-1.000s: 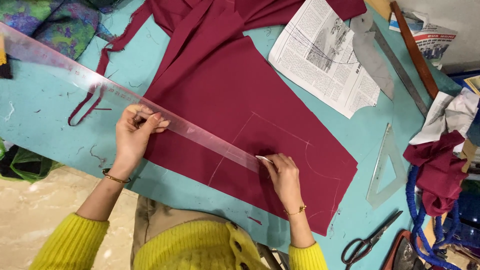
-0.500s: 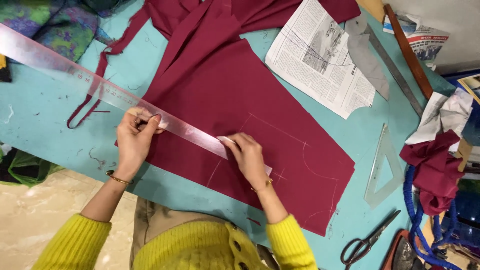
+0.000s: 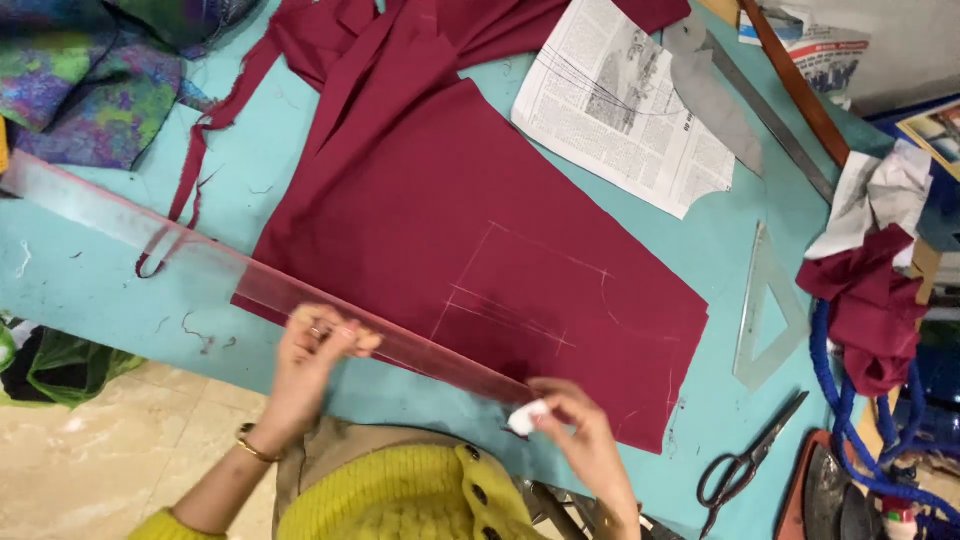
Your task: The person traces a pattern onto a maroon fabric using a ruler and chalk, then cuts the fabric along the marked lines with scissors.
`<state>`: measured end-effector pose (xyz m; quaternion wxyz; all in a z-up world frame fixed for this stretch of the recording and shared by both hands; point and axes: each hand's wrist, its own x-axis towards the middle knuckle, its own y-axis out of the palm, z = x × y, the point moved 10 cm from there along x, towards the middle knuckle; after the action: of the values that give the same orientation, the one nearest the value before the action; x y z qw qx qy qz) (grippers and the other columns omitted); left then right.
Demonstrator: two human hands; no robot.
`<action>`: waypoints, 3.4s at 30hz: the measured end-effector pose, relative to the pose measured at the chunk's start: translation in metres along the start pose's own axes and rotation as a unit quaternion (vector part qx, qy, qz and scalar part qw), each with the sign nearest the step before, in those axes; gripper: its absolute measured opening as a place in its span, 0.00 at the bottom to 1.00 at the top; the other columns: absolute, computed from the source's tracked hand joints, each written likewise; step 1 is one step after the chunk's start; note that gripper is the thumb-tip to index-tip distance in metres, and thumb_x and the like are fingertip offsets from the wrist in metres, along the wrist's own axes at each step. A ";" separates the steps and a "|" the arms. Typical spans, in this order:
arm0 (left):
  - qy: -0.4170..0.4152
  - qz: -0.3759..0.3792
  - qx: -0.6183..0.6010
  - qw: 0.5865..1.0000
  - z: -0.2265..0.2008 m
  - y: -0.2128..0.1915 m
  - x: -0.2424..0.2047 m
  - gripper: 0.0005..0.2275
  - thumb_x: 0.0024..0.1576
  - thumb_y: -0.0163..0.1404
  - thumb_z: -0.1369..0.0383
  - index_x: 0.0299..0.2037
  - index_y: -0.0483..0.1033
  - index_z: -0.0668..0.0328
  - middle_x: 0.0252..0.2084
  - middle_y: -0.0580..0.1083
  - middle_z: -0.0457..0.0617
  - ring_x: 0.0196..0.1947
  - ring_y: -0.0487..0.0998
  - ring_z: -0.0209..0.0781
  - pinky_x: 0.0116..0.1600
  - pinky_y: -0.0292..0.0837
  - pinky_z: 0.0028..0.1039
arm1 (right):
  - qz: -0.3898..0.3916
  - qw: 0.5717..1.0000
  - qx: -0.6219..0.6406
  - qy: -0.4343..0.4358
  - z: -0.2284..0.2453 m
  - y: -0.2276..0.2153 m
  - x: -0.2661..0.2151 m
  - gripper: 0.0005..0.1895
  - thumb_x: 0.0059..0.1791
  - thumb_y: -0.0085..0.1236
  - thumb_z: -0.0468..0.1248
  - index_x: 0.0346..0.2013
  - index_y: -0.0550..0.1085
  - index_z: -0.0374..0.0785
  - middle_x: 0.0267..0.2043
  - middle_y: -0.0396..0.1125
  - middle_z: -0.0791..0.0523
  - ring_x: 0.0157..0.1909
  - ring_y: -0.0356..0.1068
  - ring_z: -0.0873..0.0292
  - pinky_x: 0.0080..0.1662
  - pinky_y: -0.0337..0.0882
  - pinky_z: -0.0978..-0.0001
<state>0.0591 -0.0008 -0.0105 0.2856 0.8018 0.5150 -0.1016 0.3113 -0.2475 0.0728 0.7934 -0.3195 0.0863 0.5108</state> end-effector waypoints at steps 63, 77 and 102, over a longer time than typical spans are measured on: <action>0.406 0.349 0.561 0.631 0.123 0.265 -0.178 0.12 0.65 0.46 0.64 0.52 0.76 0.59 0.69 0.64 0.54 0.75 0.51 0.57 0.73 0.44 0.60 | -0.529 0.800 -0.059 0.277 -0.336 -0.256 -0.218 0.30 0.44 0.53 0.34 0.59 0.56 0.42 0.42 0.73 0.38 0.45 0.69 0.26 0.49 0.64 0.41; 0.492 0.384 0.480 0.617 -0.011 0.157 -0.113 0.05 0.62 0.52 0.71 0.45 0.78 0.57 0.58 0.71 0.50 0.69 0.65 0.54 0.73 0.53 0.59 | -0.629 0.745 0.219 -0.017 -0.223 -0.136 -0.234 0.35 0.50 0.50 0.38 0.73 0.59 0.51 0.39 0.62 0.55 0.27 0.58 0.68 0.27 0.58 0.83; 0.475 0.497 0.542 0.484 -0.021 0.038 -0.030 0.15 0.65 0.46 0.60 0.57 0.77 0.56 0.71 0.63 0.52 0.74 0.56 0.52 0.74 0.49 0.56 | -0.081 0.872 0.388 0.289 -0.002 0.260 -0.157 0.45 0.46 0.44 0.63 0.74 0.62 0.47 0.34 0.61 0.56 0.25 0.51 0.65 0.30 0.50 0.75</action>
<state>0.0764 -0.0239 0.0344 -0.4905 0.8468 -0.0687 0.1940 0.0139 -0.2968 0.0351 0.8316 -0.1256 0.4768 0.2555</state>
